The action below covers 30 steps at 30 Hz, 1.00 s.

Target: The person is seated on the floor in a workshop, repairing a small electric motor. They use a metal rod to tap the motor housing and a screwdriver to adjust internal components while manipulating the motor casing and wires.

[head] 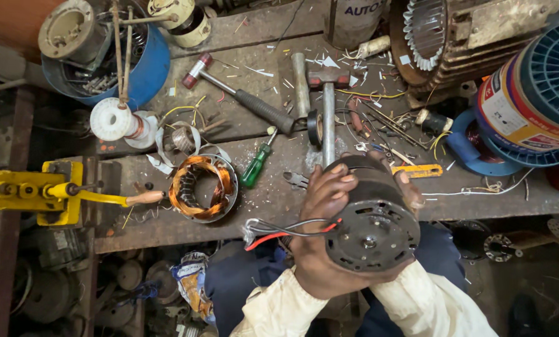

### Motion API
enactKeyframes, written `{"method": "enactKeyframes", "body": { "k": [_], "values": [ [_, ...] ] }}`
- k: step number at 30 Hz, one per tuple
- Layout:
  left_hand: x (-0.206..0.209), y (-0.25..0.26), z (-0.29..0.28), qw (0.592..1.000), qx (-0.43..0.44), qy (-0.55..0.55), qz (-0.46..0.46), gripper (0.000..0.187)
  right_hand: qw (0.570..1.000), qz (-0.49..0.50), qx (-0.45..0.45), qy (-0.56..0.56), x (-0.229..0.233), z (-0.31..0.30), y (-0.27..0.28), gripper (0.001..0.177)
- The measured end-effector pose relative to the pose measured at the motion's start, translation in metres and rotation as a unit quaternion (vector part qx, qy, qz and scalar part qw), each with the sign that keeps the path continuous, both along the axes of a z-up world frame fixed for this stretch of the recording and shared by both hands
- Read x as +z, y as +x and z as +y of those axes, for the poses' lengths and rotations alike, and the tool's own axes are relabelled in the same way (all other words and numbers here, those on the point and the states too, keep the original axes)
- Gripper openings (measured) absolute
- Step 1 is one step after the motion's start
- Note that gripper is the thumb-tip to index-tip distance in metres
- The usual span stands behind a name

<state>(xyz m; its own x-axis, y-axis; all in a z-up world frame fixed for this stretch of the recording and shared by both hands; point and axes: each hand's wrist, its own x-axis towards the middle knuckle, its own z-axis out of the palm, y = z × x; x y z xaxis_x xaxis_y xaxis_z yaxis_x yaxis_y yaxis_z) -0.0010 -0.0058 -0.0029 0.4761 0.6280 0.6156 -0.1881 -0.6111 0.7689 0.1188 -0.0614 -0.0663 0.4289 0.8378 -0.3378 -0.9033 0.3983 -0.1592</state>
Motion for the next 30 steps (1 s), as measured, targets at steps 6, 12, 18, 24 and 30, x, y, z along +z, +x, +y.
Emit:
{"method": "enactKeyframes", "body": {
  "k": [6,12,18,24,30],
  "values": [
    [0.0,0.004,0.004,1.0,-0.005,0.016,0.005,0.108,0.999,-0.021,0.014,-0.021,0.014,0.001,-0.005,0.052],
    [0.012,-0.002,0.015,0.998,-0.038,0.028,0.052,0.097,0.996,-0.07,0.029,-0.045,0.021,0.001,0.005,0.054],
    [0.029,-0.013,0.034,0.988,-0.106,0.039,0.104,0.086,0.996,-0.057,0.059,-0.023,0.02,0.001,0.008,0.055],
    [0.041,-0.021,0.048,0.979,-0.151,0.046,0.129,0.078,0.988,-0.099,0.077,-0.09,0.031,0.003,0.003,0.052],
    [0.05,-0.027,0.054,0.974,-0.173,0.072,0.13,0.077,0.99,0.063,0.121,0.031,0.036,0.004,-0.001,0.043]
  ]
}}
